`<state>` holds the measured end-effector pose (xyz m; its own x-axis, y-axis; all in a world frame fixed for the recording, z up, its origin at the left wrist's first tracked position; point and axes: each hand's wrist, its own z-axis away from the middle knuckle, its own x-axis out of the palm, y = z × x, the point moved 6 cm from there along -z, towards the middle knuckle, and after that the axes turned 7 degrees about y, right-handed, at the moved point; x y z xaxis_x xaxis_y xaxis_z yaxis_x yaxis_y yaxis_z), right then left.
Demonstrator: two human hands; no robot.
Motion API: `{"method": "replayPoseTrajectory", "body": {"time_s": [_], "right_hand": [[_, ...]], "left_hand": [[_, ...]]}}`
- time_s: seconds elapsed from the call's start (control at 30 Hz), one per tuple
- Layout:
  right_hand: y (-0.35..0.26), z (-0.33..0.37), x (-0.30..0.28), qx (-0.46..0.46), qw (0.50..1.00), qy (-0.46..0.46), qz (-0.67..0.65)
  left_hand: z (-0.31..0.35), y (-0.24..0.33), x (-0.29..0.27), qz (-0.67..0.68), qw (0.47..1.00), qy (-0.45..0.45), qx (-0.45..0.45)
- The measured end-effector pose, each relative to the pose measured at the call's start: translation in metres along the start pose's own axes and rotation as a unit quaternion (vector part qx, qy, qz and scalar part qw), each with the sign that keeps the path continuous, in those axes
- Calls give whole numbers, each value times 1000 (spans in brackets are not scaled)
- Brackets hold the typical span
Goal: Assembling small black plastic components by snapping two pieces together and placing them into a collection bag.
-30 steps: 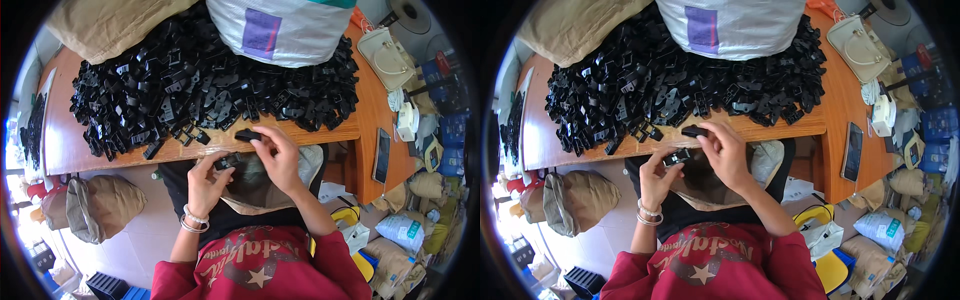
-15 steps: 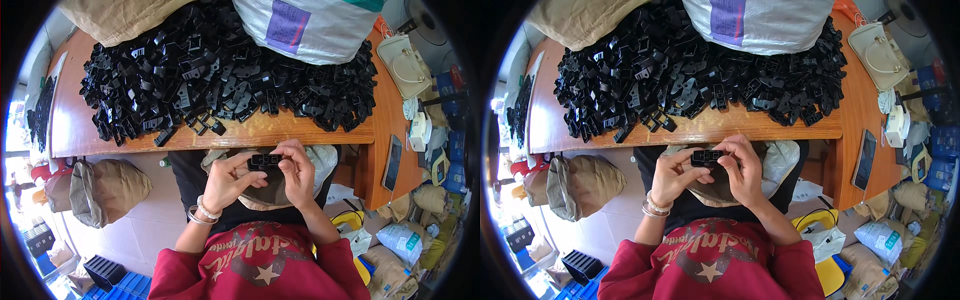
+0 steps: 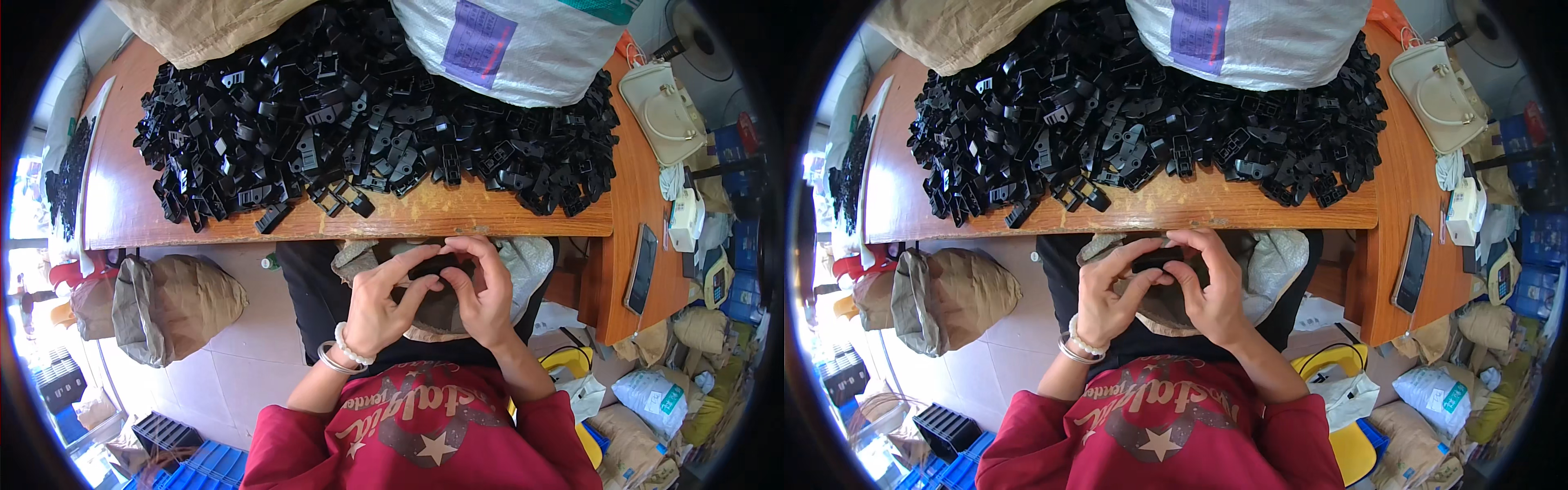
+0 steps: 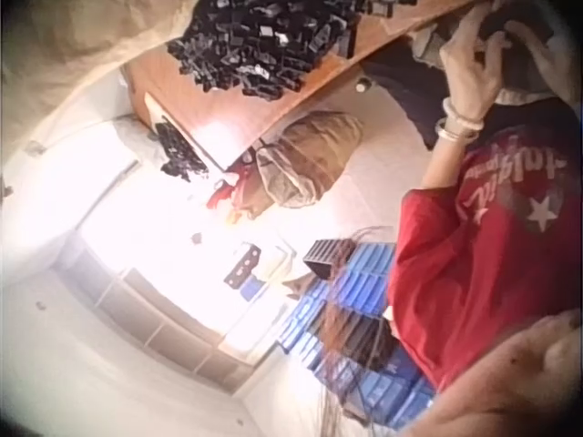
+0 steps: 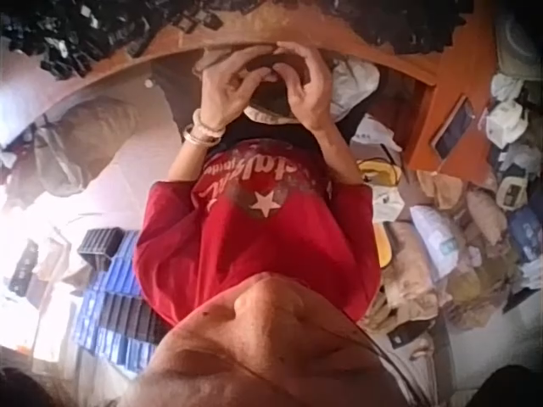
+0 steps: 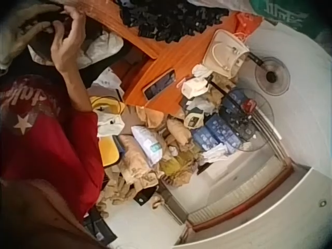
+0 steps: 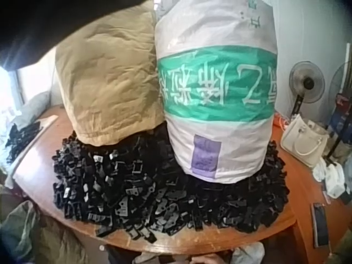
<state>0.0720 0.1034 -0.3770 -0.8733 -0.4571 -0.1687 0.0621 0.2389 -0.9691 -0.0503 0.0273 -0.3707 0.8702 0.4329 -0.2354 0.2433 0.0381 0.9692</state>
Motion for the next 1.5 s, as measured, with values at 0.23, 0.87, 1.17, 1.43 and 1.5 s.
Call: {"method": "replayPoseTrajectory", "body": {"time_s": [0.23,0.87,1.17,1.43,1.5], "right_hand": [[1,-23,-8,-89,982,-66,154],[2,-55,2,-184,905,100,370],[21,-42,-22,-49,986,100,123],[-10,-30,-15,-181,968,-47,165],[-10,-26,-13,-200,952,-68,219]], "left_hand": [[-19,-8,-56,-199,954,181,133],[-25,-7,-33,-298,900,105,299],[-21,-49,14,159,984,35,-73],[-25,-38,19,187,972,-39,-135],[-25,-34,20,183,972,-56,-140]]}}
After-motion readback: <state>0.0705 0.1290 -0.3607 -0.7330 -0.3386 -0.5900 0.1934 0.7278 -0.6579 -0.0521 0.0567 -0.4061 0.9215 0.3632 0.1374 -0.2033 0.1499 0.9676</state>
